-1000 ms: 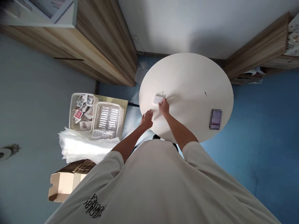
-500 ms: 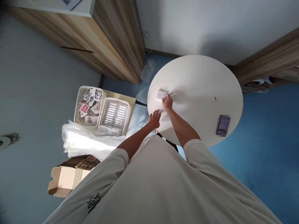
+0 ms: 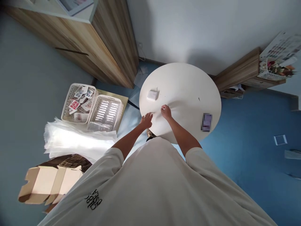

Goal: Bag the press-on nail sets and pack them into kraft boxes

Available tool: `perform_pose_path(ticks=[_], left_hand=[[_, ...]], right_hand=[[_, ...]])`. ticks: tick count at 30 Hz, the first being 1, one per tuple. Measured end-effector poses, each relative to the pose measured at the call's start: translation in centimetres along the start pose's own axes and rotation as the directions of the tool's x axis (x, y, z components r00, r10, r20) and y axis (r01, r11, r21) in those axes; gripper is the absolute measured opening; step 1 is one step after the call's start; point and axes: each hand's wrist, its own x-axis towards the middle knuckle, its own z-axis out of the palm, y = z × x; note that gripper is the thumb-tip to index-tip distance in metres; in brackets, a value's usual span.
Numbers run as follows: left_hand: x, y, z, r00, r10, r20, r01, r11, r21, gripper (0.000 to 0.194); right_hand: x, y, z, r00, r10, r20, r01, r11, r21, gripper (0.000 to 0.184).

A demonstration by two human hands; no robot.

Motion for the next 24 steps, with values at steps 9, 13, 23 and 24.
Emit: perform_pose_path(ticks=[9,13,23,24], left_hand=[[-7.0,4.8,4.3,0.999,-0.038,0.009,0.038,0.999,-0.038,0.066],[-9.6,5.7,4.3,0.982,-0.085,-0.166,0.073,0.994,-0.08,0.062],[-18.6,2.7,1.3,0.884,-0.214,-0.417,0.145,0.971,-0.191,0.061],[-19.6,2.1,0.9,0.871,-0.229,-0.435,0.157,0.968,-0.195,0.06]], right_hand=[[-7.3,3.7,-3.3,0.985,-0.114,0.133,0.117,0.993,-0.013,0.014],[-9.4,3.6,-4.2,0.969,-0.179,0.17,0.18,0.984,0.005,0.014],[-14.1,-1.9,-2.1,0.883,-0.342,0.32,0.354,0.935,0.019,0.011],[-14.3,-2.7,-1.7,0.872,-0.363,0.329,0.376,0.926,0.026,0.011]])
